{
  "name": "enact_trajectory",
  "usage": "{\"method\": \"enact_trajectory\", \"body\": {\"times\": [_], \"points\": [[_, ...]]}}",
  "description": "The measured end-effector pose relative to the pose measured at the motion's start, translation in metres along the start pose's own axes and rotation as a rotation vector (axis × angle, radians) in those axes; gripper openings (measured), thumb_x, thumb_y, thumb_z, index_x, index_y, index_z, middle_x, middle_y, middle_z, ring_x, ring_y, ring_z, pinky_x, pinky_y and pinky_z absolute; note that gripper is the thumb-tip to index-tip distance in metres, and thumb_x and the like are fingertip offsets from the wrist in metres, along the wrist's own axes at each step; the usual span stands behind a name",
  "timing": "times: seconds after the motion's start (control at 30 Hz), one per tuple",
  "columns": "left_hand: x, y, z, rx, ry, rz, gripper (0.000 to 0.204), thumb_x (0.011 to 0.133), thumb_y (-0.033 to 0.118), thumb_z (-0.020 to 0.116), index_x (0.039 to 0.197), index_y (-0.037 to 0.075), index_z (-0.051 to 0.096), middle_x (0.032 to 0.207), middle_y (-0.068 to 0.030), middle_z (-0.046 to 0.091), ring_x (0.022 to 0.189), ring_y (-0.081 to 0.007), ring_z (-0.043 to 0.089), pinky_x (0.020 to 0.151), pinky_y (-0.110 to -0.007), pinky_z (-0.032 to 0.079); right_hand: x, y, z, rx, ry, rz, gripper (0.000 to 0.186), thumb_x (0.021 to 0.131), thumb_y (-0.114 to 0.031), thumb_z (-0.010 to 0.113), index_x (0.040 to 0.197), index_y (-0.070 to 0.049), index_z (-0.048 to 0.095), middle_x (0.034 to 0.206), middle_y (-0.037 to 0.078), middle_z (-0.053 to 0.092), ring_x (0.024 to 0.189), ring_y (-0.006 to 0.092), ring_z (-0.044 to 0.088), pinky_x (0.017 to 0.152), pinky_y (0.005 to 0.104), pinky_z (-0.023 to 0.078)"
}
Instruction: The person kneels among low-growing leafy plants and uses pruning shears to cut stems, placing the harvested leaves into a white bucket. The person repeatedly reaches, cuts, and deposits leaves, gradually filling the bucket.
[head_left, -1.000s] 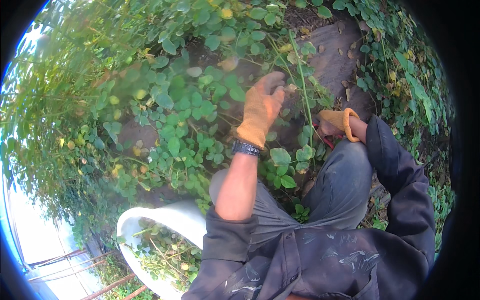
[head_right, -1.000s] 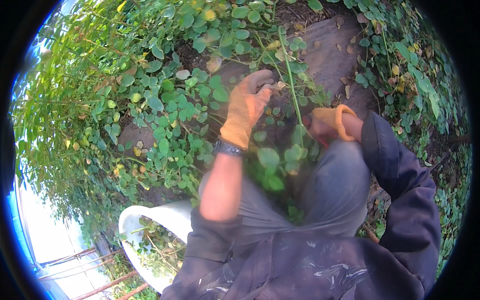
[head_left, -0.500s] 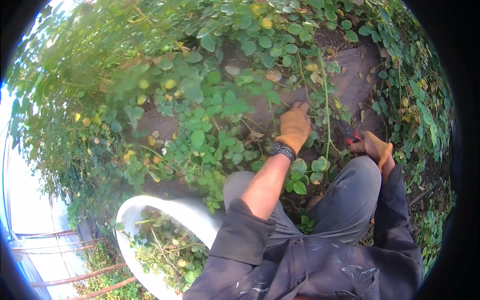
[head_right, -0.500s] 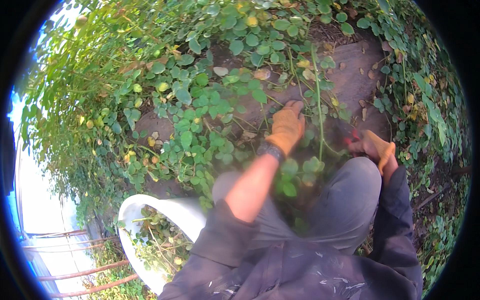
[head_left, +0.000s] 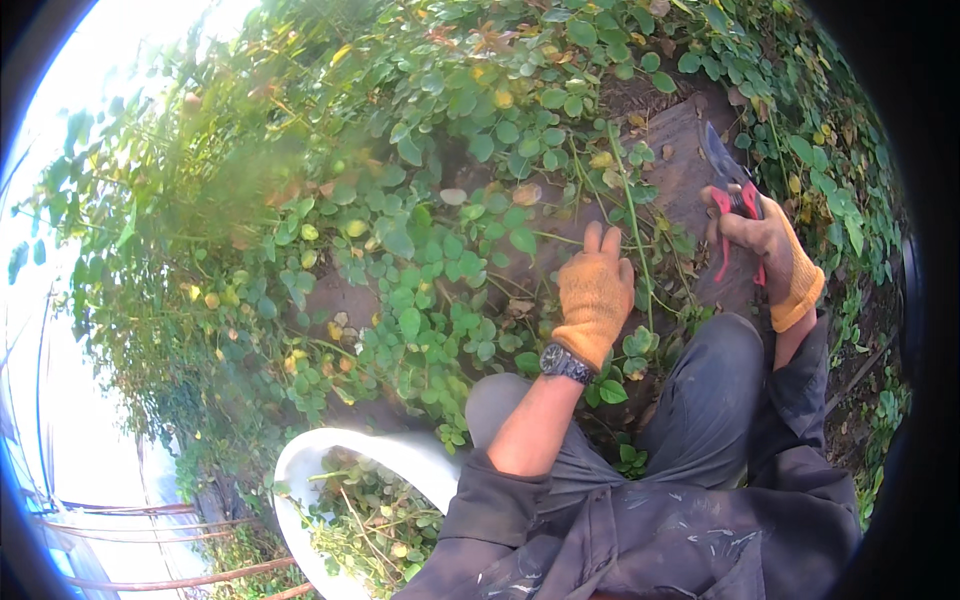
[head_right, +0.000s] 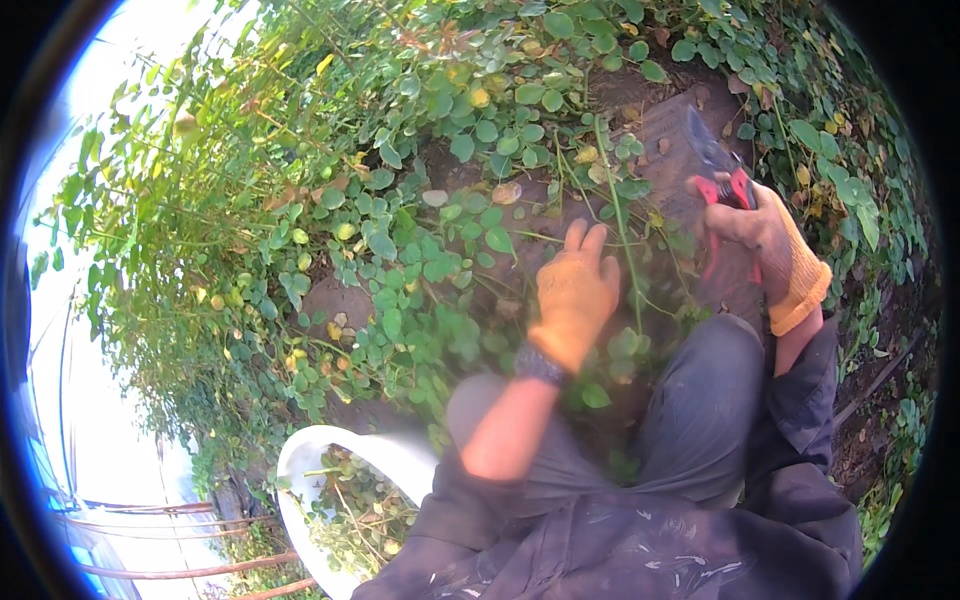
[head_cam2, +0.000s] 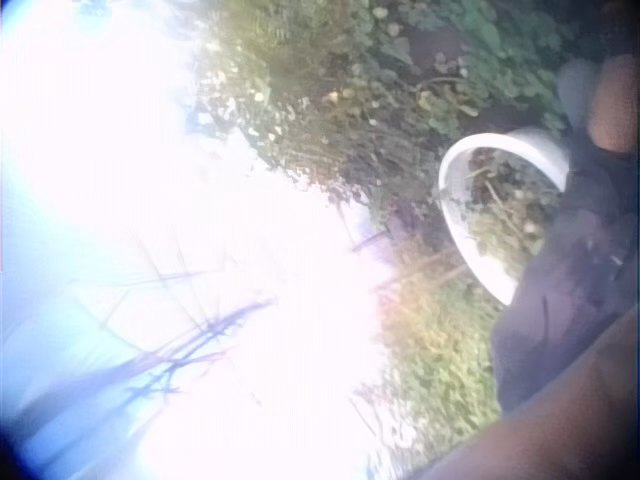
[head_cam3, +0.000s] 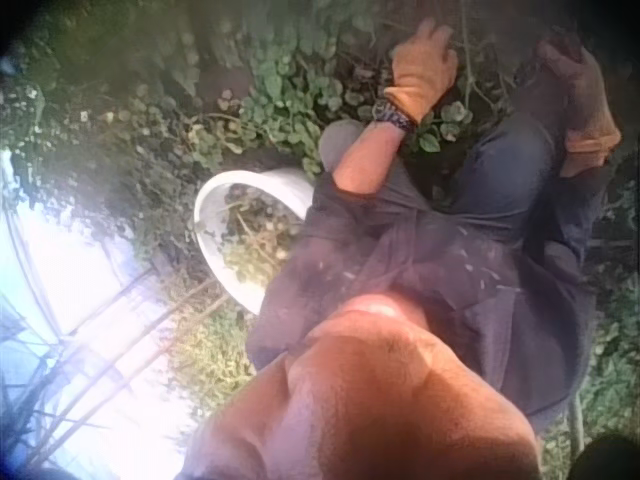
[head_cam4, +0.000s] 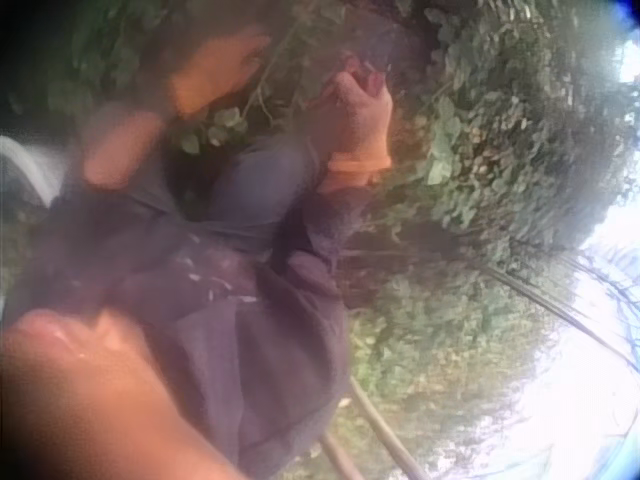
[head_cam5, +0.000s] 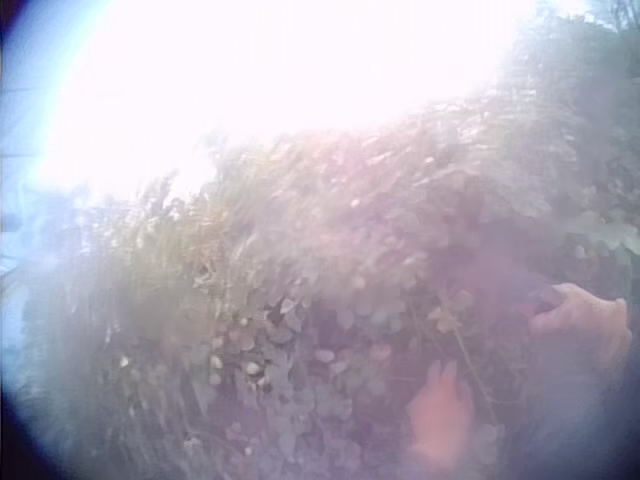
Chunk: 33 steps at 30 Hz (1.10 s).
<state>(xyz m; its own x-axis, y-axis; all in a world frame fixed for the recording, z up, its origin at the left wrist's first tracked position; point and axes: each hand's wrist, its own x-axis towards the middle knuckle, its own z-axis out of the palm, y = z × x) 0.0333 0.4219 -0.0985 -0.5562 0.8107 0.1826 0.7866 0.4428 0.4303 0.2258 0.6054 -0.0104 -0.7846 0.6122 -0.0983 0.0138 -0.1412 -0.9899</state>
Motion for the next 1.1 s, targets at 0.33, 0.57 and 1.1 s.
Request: {"method": "enact_trajectory", "body": {"times": [0.33,0.57,1.1], "points": [[-0.014,-0.005,-0.015,-0.377,0.599,0.146,0.028,0.101,0.006,0.071,0.129,0.004,0.073,0.125,-0.0198,0.078,0.110,-0.0406,0.077,0.096,-0.044,0.063,0.018,-0.022,0.061,0.241,-0.082,-0.035,0.048,0.098,-0.019,0.071,0.139,0.007,0.066,0.100,0.008,0.071,0.088,0.0160,0.067,0.077,0.0324,0.058],[-0.019,0.018,-0.057,-1.208,0.362,-0.150,0.038,0.111,0.016,0.066,0.143,-0.006,0.068,0.134,-0.0171,0.077,0.117,-0.0269,0.076,0.105,-0.039,0.060,0.000,-0.015,0.106,0.082,-0.071,-0.006,0.046,0.091,-0.016,0.072,0.133,0.003,0.071,0.104,0.000,0.069,0.090,0.0094,0.062,0.077,0.0284,0.052],[-0.030,-0.006,-0.123,-1.597,-0.165,0.041,0.028,0.105,0.020,0.069,0.112,-0.005,0.079,0.112,-0.0173,0.082,0.108,-0.0267,0.077,0.099,-0.042,0.061,-0.013,0.022,0.135,0.588,-0.872,0.574,0.056,0.084,-0.014,0.073,0.136,0.003,0.063,0.107,0.019,0.075,0.099,0.0362,0.077,0.089,0.0477,0.064]]}}
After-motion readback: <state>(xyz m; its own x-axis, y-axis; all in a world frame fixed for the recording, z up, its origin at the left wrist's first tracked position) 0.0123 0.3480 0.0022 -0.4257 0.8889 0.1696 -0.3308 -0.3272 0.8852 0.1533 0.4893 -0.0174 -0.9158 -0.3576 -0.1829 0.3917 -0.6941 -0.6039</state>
